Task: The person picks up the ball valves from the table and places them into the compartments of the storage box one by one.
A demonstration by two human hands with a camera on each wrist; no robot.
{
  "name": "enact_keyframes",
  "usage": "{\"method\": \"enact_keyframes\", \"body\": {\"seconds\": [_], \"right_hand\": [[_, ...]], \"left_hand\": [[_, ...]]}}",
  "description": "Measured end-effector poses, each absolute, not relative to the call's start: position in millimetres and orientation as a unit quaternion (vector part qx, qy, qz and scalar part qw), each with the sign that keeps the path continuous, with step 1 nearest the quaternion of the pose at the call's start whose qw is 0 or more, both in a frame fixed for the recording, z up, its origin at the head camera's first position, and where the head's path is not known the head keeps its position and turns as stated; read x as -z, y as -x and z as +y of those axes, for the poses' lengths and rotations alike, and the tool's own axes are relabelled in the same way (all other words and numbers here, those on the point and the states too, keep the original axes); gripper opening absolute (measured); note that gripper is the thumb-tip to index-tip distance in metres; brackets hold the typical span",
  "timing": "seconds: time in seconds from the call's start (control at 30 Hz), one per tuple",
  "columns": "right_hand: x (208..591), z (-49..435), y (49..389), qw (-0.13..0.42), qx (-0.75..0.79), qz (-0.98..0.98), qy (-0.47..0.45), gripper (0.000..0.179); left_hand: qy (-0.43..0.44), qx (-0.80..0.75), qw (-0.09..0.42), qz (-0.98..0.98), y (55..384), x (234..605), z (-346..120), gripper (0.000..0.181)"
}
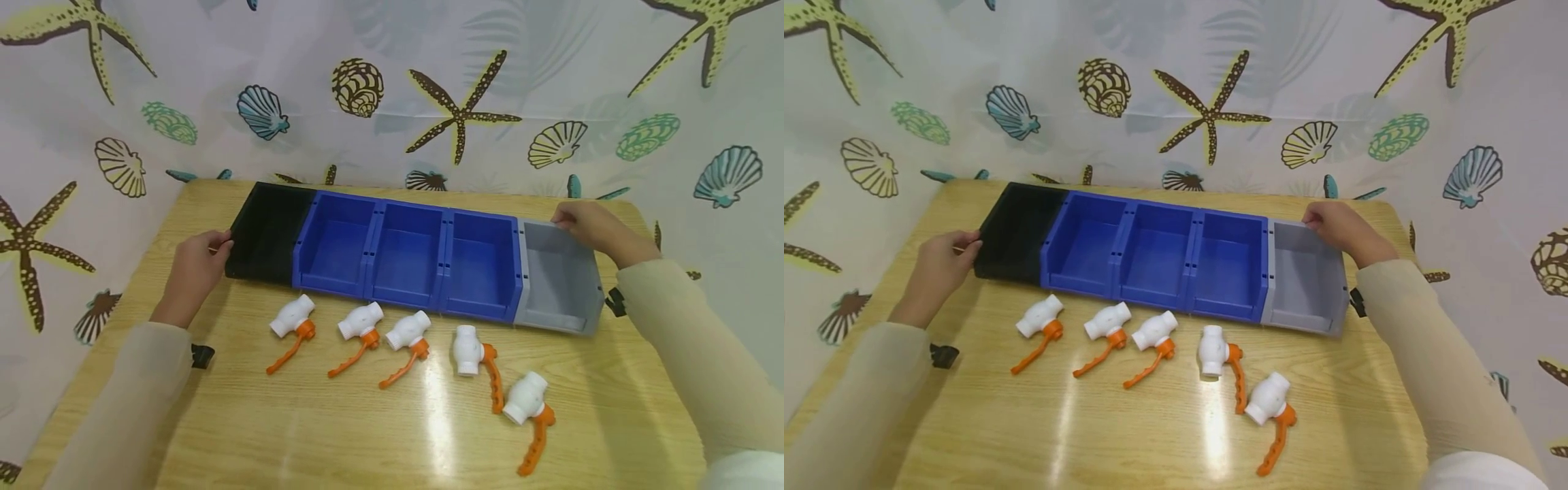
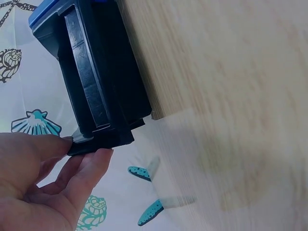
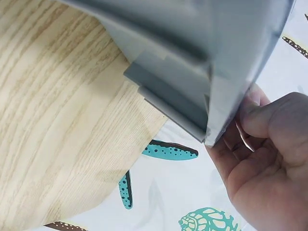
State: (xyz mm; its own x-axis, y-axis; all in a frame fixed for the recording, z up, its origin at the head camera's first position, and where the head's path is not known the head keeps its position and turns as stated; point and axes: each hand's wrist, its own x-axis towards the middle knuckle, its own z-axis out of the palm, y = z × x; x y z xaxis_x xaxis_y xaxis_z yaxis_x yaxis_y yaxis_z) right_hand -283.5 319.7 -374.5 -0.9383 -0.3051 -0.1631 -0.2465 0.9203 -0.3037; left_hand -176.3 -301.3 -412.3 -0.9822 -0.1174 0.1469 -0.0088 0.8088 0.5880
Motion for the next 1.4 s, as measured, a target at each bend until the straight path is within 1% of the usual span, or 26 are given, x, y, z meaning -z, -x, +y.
{"method": "enact_keyframes", "body": {"seconds": [0.23, 0.5, 0.67, 0.93, 1.1, 1.23, 1.4], "right_hand": [[376.3, 316.0, 294.5, 0.107, 0.138, 0.973, 0.149, 0.014], [372.2, 309.9, 304.9, 0.117, 0.135, 0.973, 0.147, 0.013], [372.1, 309.3, 312.5, 0.112, 0.139, 0.973, 0.149, 0.012], [374.2, 309.6, 322.7, 0.095, 0.152, 0.973, 0.146, 0.012], [374.3, 307.7, 330.8, 0.079, 0.146, 0.977, 0.136, 0.011], [375.2, 303.5, 335.1, 0.062, 0.139, 0.982, 0.115, 0.01], [374.6, 298.9, 340.5, 0.045, 0.125, 0.989, 0.067, 0.012]], "left_hand": [[-0.012, 0.286, 0.118, -0.951, 172.2, 415.8, -303.1, 0.028], [-0.018, 0.278, 0.111, -0.954, 173.7, 414.4, -301.5, 0.027], [-0.01, 0.281, 0.115, -0.953, 175.7, 413.4, -301.1, 0.028], [-0.008, 0.277, 0.112, -0.954, 181.9, 410.9, -301.1, 0.028], [-0.009, 0.27, 0.122, -0.955, 189.1, 411.5, -299.1, 0.027], [-0.008, 0.269, 0.13, -0.954, 193.8, 413.3, -297.7, 0.025], [-0.022, 0.271, 0.114, -0.956, 200.4, 412.1, -293.6, 0.027]]}}
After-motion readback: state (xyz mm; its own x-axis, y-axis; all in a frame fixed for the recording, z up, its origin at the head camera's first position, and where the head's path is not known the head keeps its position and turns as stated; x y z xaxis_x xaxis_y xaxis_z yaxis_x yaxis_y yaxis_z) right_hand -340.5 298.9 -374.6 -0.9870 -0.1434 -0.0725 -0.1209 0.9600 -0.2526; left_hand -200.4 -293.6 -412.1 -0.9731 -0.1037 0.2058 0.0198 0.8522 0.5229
